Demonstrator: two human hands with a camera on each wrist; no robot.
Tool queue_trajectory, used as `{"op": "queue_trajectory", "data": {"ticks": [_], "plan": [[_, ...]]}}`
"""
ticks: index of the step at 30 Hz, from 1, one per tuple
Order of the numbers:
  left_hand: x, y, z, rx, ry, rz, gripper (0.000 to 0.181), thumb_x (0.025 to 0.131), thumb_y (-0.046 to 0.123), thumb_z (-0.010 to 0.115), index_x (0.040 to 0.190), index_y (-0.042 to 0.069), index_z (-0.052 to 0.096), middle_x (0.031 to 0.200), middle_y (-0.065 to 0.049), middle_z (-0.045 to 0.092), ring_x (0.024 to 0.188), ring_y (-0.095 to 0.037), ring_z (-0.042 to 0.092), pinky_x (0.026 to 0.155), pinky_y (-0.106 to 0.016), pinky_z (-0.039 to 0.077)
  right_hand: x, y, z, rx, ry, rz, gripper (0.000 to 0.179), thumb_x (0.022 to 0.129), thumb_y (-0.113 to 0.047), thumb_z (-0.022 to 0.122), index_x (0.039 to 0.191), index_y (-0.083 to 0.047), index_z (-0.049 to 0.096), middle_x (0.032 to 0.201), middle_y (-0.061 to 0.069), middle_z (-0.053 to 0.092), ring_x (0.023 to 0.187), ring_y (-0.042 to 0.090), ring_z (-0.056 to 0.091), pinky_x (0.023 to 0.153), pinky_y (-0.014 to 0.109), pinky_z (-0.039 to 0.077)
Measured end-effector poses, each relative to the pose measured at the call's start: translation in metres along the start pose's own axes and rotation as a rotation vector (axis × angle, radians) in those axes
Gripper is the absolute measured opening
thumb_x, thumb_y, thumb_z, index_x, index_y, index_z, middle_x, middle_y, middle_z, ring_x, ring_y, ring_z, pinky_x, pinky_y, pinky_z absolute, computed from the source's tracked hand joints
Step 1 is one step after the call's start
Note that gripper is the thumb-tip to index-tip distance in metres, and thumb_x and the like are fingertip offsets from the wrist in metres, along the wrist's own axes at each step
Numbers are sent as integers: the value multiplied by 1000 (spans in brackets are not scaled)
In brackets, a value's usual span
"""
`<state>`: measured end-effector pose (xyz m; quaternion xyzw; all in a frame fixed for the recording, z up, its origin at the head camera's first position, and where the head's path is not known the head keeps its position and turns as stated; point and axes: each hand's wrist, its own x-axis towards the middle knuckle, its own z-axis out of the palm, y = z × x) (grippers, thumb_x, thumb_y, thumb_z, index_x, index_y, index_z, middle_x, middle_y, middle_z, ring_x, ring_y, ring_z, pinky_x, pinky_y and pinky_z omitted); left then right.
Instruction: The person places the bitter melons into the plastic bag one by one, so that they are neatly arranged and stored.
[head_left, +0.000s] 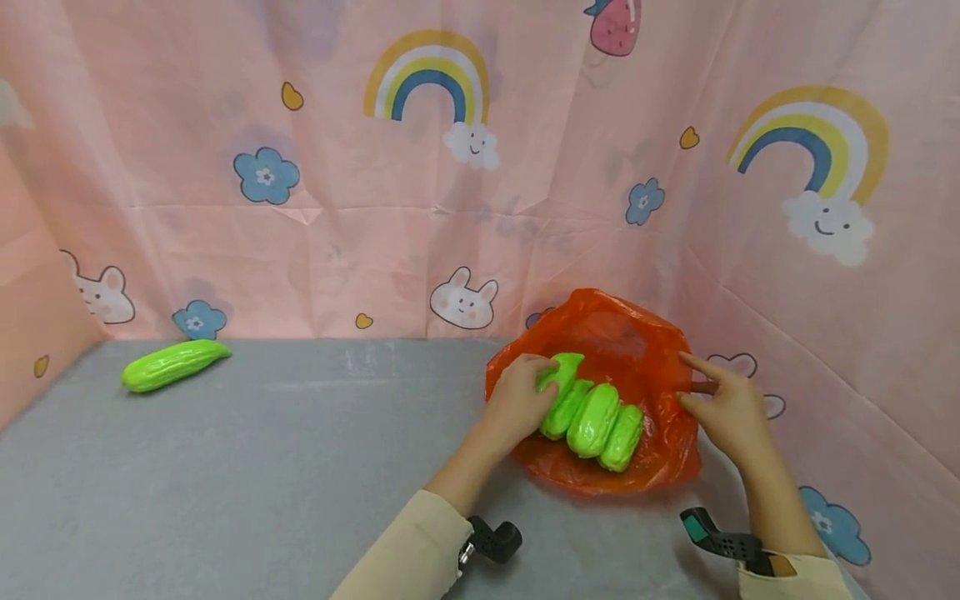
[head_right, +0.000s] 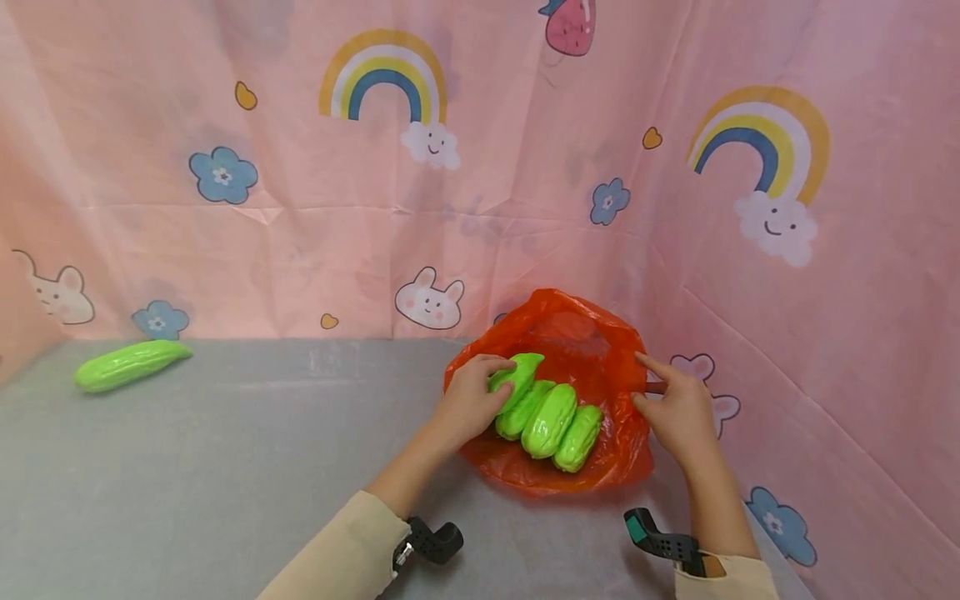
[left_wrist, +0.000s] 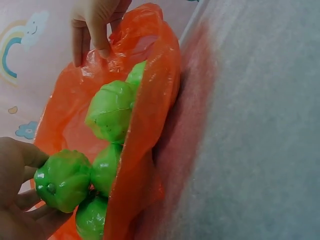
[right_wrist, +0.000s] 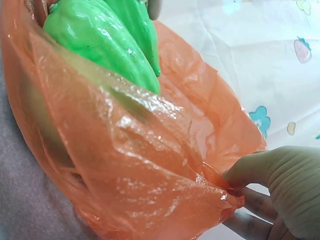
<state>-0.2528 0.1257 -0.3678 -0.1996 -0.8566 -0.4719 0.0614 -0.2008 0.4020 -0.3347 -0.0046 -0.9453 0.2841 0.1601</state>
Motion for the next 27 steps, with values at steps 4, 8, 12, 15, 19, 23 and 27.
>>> {"op": "queue_trajectory", "data": {"ticks": [4,8,12,15,19,23,27], "plan": [[-1,1,-1,6,2,4,31,98,19,64,126,10,71,132,-7,66,124,-23,61,107,-40,52,0,0,1,1,0,0,56,93,-9,69,146,-1,52,125,35,64,110,55,64,74,49,63],[-1,0,-2,19,9,-2,30,97,19,64,126,11,71,131,-7,67,124,-23,61,107,-40,52,0,-1,1,4,0,4,56,93,-8,68,146,-1,52,127,35,62,111,55,64,75,51,62],[-1,0,-6,18,23,12,30,97,18,65,125,10,71,129,-7,68,123,-23,61,108,-41,51,-1,-2,1,7,1,7,56,93,-8,68,146,-1,52,128,36,61,111,56,63,75,51,62],[-1,0,-10,24,41,29,30,97,18,65,125,9,72,128,-7,69,123,-24,62,107,-41,51,0,-4,2,8,-1,8,56,93,-8,68,146,0,52,128,36,61,111,56,63,75,51,62],[-1,-2,-19,28,60,43,30,97,17,64,125,8,72,127,-8,70,123,-25,63,108,-41,50,1,-6,2,8,-1,10,56,93,-8,68,145,-1,52,128,36,61,111,56,64,76,52,62],[-1,-7,-33,-8,52,25,32,98,17,63,128,6,69,132,-10,68,122,-28,63,109,-44,50,1,-6,3,7,-4,11,56,93,-8,67,146,-1,52,130,37,60,111,55,63,76,52,62],[-1,-14,-55,-14,52,20,33,99,17,61,130,6,67,136,-11,66,125,-29,62,110,-47,49,-1,-6,3,-6,4,1,55,92,-7,66,146,-2,52,129,37,60,110,55,64,75,51,62]]}}
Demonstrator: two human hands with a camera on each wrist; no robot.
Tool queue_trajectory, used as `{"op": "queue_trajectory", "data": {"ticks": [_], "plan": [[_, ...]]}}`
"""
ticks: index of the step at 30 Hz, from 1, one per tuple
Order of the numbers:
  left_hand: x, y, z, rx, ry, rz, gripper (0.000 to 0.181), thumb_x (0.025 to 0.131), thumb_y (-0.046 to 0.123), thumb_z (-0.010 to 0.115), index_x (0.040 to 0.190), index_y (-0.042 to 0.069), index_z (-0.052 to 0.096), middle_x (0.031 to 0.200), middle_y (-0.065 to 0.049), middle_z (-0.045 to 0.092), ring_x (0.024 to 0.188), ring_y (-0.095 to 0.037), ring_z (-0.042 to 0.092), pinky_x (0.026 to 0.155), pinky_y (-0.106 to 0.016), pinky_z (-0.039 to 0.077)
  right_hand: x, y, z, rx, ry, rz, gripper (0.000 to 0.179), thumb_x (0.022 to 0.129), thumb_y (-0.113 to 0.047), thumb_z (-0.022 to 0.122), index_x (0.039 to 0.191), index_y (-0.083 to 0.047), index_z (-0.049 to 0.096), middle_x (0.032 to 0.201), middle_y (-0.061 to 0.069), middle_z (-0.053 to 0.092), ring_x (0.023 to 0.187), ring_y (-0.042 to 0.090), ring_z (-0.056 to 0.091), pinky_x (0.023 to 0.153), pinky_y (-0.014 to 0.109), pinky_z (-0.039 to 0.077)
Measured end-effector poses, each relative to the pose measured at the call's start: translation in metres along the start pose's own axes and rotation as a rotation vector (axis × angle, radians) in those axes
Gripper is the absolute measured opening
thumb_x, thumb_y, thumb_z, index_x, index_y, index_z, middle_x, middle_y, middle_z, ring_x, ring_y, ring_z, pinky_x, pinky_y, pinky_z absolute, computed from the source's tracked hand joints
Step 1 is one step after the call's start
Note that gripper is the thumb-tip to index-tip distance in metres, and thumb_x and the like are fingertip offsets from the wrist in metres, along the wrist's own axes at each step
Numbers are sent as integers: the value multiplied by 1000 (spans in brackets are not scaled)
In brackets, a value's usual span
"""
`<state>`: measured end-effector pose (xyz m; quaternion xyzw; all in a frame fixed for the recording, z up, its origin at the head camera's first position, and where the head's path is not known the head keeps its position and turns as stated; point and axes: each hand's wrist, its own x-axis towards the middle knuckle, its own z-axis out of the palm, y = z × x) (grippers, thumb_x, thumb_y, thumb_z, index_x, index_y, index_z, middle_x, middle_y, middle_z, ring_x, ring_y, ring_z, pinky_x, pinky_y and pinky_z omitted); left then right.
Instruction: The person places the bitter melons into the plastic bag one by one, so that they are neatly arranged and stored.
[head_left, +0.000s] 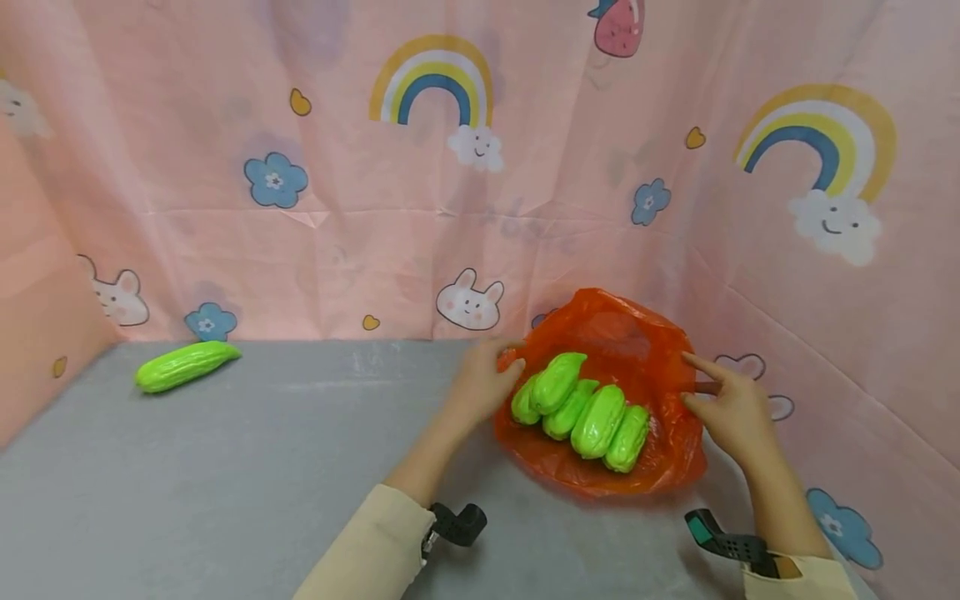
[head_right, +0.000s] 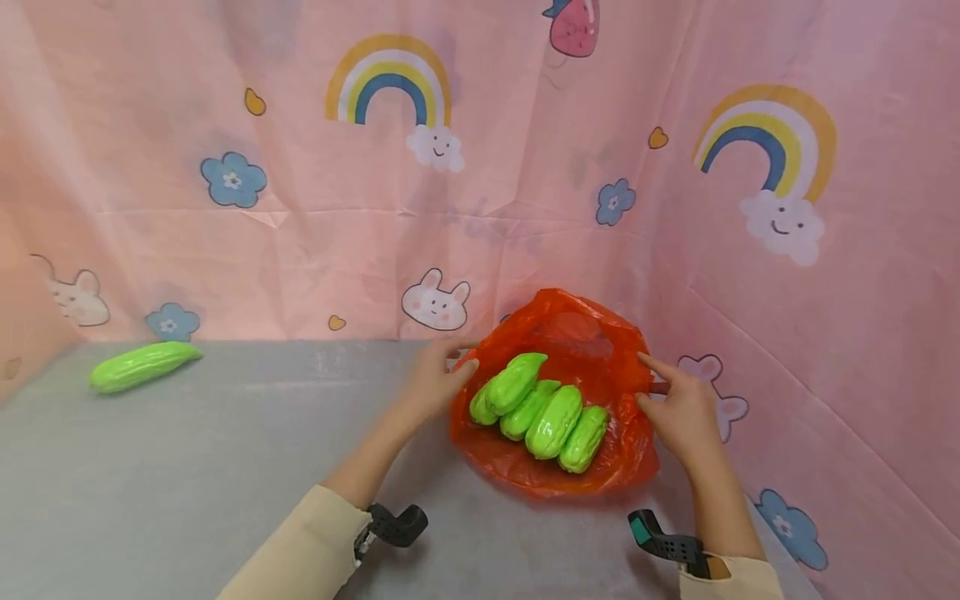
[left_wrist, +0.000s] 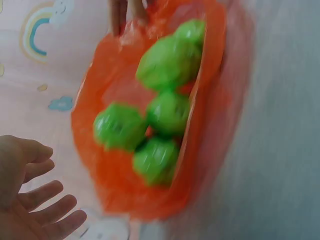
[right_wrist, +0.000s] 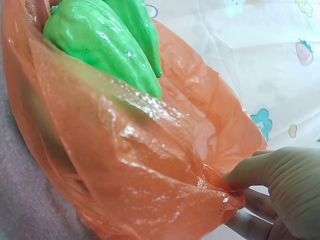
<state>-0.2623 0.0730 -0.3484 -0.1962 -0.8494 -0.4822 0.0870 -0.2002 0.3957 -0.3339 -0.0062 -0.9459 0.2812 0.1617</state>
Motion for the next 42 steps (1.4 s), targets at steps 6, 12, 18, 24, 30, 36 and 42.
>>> {"op": "queue_trajectory", "data": {"ticks": [6,12,18,24,30,36,42], "plan": [[-3,-15,-42,105,43,-47,35,99,20,61,132,9,66,139,-13,61,130,-32,59,108,-50,50,0,0,2,-23,11,-5,55,92,-7,66,145,-2,53,126,37,62,108,56,64,74,52,62],[-14,-35,-87,258,76,-96,38,99,23,60,136,15,64,144,-9,58,125,-32,62,89,-50,56,1,-1,3,-33,13,-5,55,93,-9,67,145,-3,53,124,37,63,108,56,64,72,51,62],[-25,-53,-125,328,103,-74,39,100,21,59,137,11,63,143,-13,58,123,-35,62,81,-48,56,2,0,3,-43,5,1,56,93,-9,67,146,-3,52,125,38,62,108,56,63,72,50,62],[-33,-64,-152,401,98,-52,38,100,18,60,136,10,63,142,-15,58,127,-36,58,98,-53,53,3,-1,4,-53,13,-17,55,92,-9,67,145,-1,53,125,39,61,107,56,64,71,51,62],[-38,-77,-178,473,87,-51,37,100,15,58,136,6,63,143,-20,56,130,-41,56,103,-56,50,2,1,4,-40,-1,-3,56,93,-10,66,146,-2,51,125,38,62,110,57,61,73,52,62],[-44,-99,-210,545,85,-86,40,100,15,54,138,3,60,142,-25,56,128,-44,56,102,-61,49,2,1,4,-45,-3,2,56,94,-11,66,147,-2,51,125,38,62,110,58,61,73,53,62],[-53,-127,-255,608,47,-152,42,102,16,49,141,0,55,144,-30,51,125,-50,54,93,-63,50,4,0,6,-31,-9,14,56,94,-11,66,147,-1,50,126,38,62,111,57,61,73,51,62]]}}
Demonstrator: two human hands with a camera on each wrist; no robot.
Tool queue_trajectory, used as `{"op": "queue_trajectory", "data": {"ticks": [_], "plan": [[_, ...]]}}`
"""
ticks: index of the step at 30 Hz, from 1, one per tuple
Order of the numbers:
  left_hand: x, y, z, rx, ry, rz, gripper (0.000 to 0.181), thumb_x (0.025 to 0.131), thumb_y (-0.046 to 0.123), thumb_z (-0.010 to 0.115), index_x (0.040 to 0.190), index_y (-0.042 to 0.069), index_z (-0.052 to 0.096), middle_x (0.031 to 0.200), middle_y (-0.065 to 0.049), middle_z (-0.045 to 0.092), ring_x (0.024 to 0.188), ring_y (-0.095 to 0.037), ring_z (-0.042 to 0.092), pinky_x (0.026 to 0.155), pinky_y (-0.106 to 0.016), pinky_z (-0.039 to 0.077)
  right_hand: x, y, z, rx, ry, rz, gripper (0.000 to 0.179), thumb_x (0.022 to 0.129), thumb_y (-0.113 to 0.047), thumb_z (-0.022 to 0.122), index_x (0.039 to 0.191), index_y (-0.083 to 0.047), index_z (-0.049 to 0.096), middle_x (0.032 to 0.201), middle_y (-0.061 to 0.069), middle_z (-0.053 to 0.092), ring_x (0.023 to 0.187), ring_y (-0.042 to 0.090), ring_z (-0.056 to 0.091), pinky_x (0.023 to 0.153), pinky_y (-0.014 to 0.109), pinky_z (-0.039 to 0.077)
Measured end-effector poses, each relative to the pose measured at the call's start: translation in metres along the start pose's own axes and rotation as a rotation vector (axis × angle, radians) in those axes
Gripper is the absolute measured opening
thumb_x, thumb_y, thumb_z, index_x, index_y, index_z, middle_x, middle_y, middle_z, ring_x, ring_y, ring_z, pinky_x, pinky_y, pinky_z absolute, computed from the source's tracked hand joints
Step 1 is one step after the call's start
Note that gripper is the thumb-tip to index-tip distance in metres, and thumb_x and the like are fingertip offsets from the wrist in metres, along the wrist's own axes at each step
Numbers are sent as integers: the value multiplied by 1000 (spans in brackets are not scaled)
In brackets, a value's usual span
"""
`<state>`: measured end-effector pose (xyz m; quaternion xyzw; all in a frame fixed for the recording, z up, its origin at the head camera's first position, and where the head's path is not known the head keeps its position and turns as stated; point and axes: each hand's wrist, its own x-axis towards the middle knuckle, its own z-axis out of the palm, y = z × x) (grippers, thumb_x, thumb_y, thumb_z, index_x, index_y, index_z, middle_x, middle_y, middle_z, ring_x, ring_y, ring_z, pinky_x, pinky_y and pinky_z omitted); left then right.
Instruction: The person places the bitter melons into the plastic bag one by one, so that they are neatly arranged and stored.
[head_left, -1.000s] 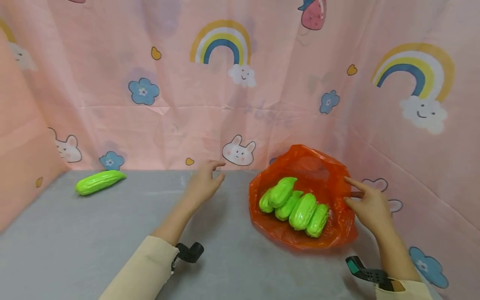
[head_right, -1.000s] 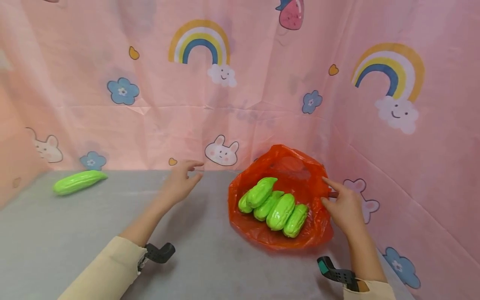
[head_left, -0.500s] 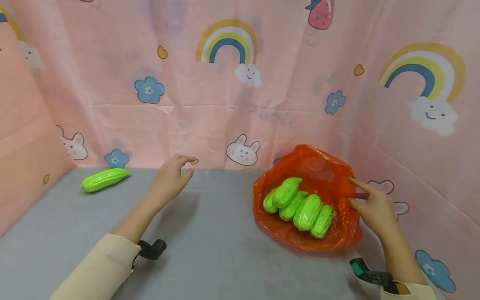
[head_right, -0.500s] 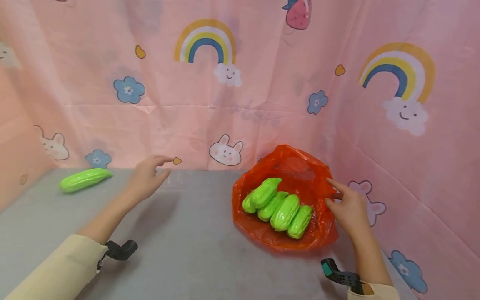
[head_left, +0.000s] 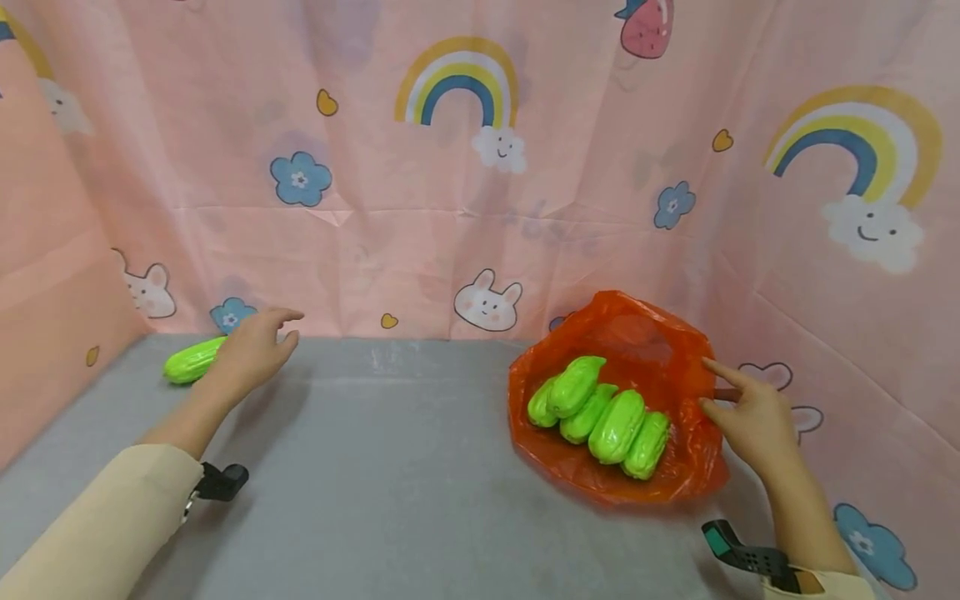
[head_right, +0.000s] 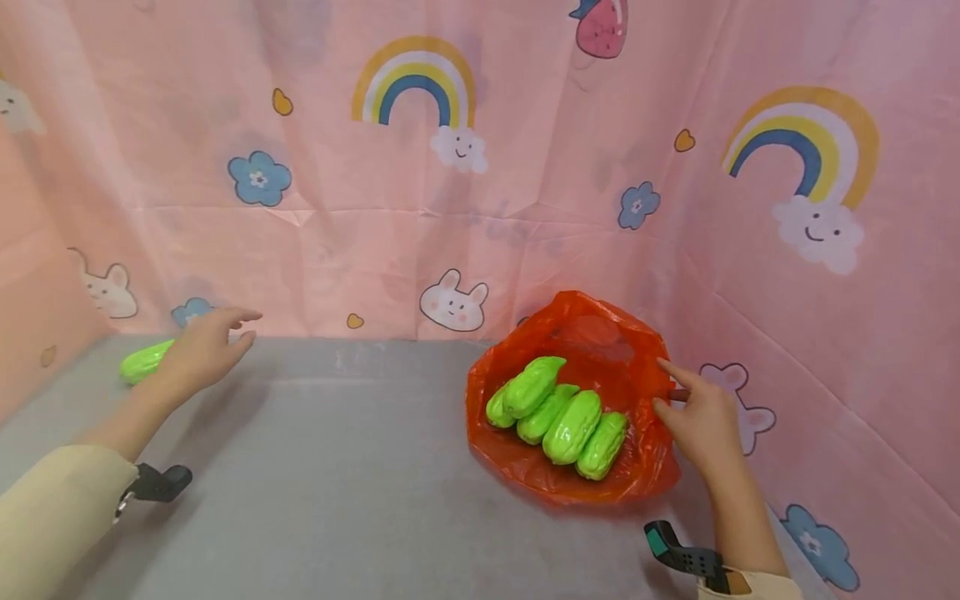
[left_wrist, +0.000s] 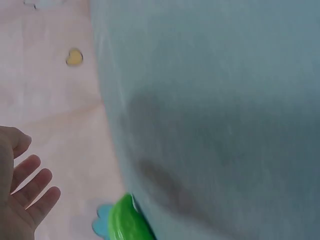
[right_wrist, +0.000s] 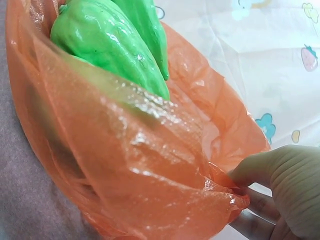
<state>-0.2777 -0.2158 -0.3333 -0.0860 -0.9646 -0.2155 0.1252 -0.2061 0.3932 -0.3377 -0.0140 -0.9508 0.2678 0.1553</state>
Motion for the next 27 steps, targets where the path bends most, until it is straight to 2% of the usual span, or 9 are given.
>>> {"op": "queue_trajectory", "data": {"ticks": [5,12,19,23,27], "plan": [[1,-29,-17,88,-29,7,42,102,15,48,141,-2,53,141,-33,51,122,-52,53,86,-62,49,0,1,1,14,16,-16,55,94,-9,67,146,0,51,126,37,62,110,56,63,70,47,63],[3,-56,-30,138,-43,-19,43,99,13,52,138,-6,54,139,-38,48,130,-57,43,103,-71,39,-1,1,1,28,35,-18,55,94,-9,67,146,-1,52,127,38,61,109,56,64,70,46,63],[-3,-80,-33,135,-92,-73,48,96,16,54,139,-6,52,140,-40,46,124,-59,46,95,-74,42,-1,2,2,16,60,-34,55,92,-7,68,144,-1,53,123,37,64,105,55,66,65,42,63],[-6,-91,-30,127,-108,-55,50,96,16,58,139,-8,51,141,-42,44,127,-62,42,98,-75,39,-2,2,2,22,57,-33,55,92,-6,67,145,0,53,124,37,63,105,55,66,64,39,63],[-7,-98,-27,145,-110,-36,51,94,14,62,138,-9,52,137,-43,47,124,-62,44,99,-75,39,-2,1,2,24,44,-21,55,92,-8,67,145,-1,52,126,37,62,108,56,64,69,46,63]]}}
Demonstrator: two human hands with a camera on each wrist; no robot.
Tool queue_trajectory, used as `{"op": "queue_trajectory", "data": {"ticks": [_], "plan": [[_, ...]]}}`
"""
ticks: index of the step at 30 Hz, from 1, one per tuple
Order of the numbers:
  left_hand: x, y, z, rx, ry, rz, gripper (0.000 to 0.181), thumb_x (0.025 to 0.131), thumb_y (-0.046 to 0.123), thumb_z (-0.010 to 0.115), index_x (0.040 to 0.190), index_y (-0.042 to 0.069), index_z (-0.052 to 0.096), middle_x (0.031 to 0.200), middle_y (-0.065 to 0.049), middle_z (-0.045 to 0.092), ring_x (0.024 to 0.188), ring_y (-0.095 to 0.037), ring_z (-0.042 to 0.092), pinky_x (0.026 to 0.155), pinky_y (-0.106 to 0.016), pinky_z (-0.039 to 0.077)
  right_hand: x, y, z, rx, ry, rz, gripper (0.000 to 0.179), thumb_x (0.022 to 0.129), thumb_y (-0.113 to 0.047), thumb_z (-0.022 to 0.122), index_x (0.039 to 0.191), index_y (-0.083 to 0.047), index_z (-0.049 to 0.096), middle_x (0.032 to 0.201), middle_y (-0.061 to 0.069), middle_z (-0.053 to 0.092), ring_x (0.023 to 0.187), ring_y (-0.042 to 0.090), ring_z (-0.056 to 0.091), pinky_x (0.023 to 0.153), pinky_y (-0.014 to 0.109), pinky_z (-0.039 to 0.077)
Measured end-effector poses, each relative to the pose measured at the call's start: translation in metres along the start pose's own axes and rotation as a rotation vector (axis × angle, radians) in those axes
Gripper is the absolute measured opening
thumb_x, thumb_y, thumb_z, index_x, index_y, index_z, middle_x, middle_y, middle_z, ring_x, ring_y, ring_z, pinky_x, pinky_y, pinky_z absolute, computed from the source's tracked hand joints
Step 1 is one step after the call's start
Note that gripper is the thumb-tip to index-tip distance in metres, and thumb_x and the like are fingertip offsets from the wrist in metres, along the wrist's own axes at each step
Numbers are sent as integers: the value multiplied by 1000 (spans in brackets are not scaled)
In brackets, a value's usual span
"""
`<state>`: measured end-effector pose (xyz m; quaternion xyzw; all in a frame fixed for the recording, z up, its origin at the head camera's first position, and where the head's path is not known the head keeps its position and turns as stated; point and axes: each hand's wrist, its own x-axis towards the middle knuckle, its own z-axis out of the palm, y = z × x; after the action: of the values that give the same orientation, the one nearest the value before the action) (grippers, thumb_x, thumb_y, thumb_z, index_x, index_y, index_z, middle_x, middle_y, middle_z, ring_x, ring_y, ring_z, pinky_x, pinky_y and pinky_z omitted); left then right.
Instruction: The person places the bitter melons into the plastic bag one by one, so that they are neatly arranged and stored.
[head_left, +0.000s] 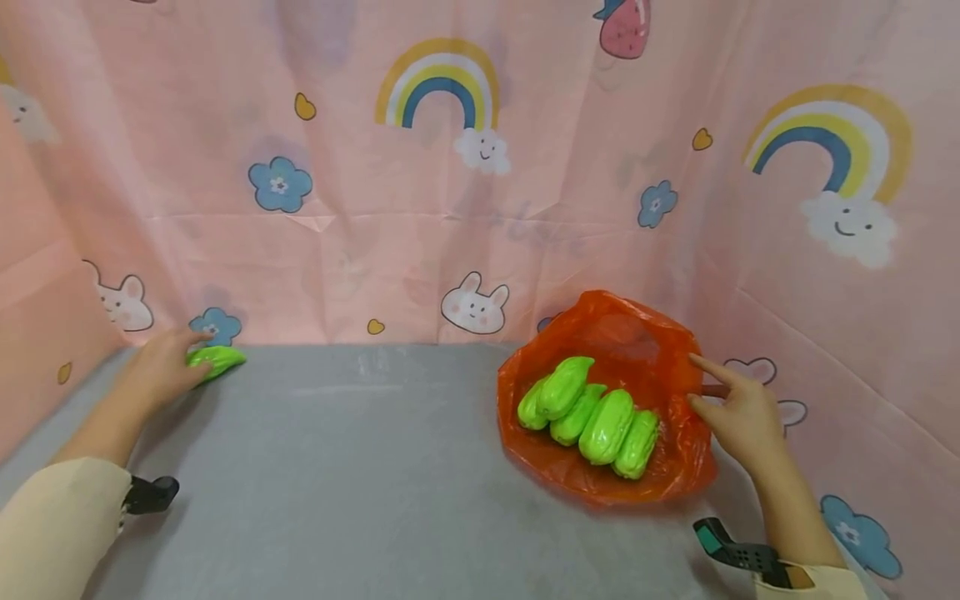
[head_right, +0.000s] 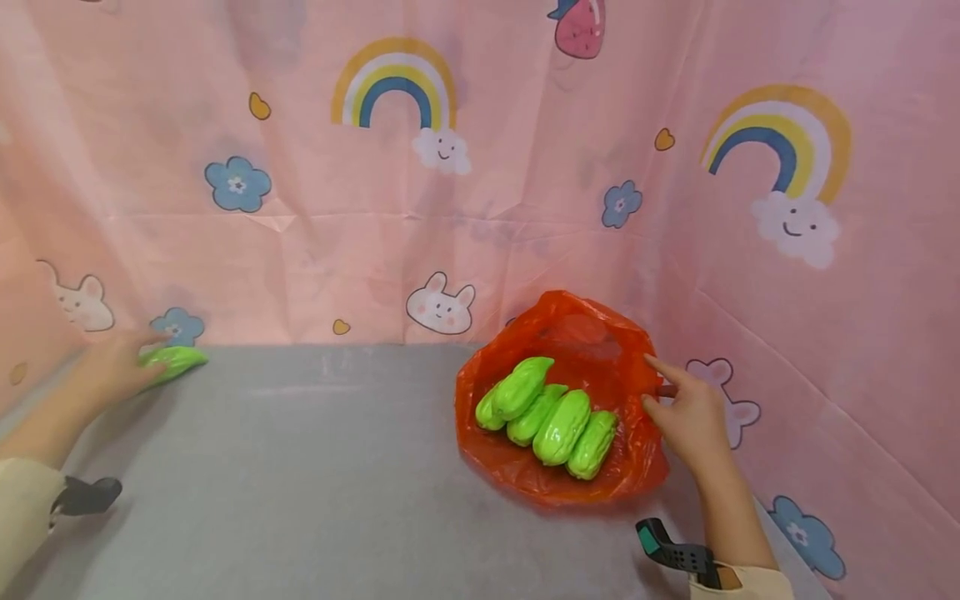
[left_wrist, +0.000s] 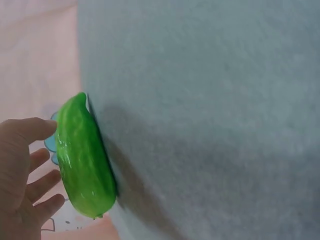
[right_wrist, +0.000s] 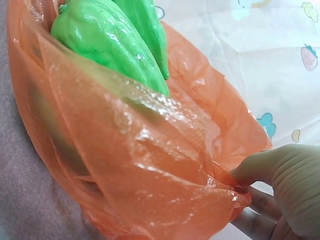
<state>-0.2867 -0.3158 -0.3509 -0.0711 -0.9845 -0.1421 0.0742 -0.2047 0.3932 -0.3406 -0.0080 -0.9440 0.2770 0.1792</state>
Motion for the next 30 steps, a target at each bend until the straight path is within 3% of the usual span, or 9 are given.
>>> {"op": "queue_trajectory", "data": {"ticks": [4,10,16,24,30], "plan": [[-2,-4,2,25,-11,-8,50,92,11,66,136,-9,55,132,-43,52,119,-60,50,96,-74,41,0,0,1,1,-17,14,55,93,-9,67,146,-3,52,127,37,61,109,57,63,73,52,62],[-8,-8,4,40,-44,-29,41,91,2,63,131,-7,61,134,-41,52,121,-60,49,95,-74,41,1,1,4,-6,-16,16,55,93,-9,67,146,-3,52,128,37,61,109,56,63,73,51,63],[-10,-7,5,46,-29,-8,42,91,-1,63,132,-5,60,134,-40,53,122,-59,49,95,-73,42,2,1,4,-14,-13,12,56,93,-10,68,146,-4,53,127,36,62,109,55,63,73,51,63],[-8,14,-2,61,1,27,42,94,8,64,136,5,62,137,-38,53,125,-58,49,93,-71,46,0,-1,2,-19,3,-1,55,93,-10,68,145,-3,53,121,36,65,106,55,64,70,49,63],[-7,31,0,0,105,86,41,93,5,66,135,5,64,136,-34,56,124,-56,50,93,-70,46,0,-3,1,-9,-5,-7,55,93,-9,67,146,-2,52,123,36,64,107,55,64,71,49,63]]}}
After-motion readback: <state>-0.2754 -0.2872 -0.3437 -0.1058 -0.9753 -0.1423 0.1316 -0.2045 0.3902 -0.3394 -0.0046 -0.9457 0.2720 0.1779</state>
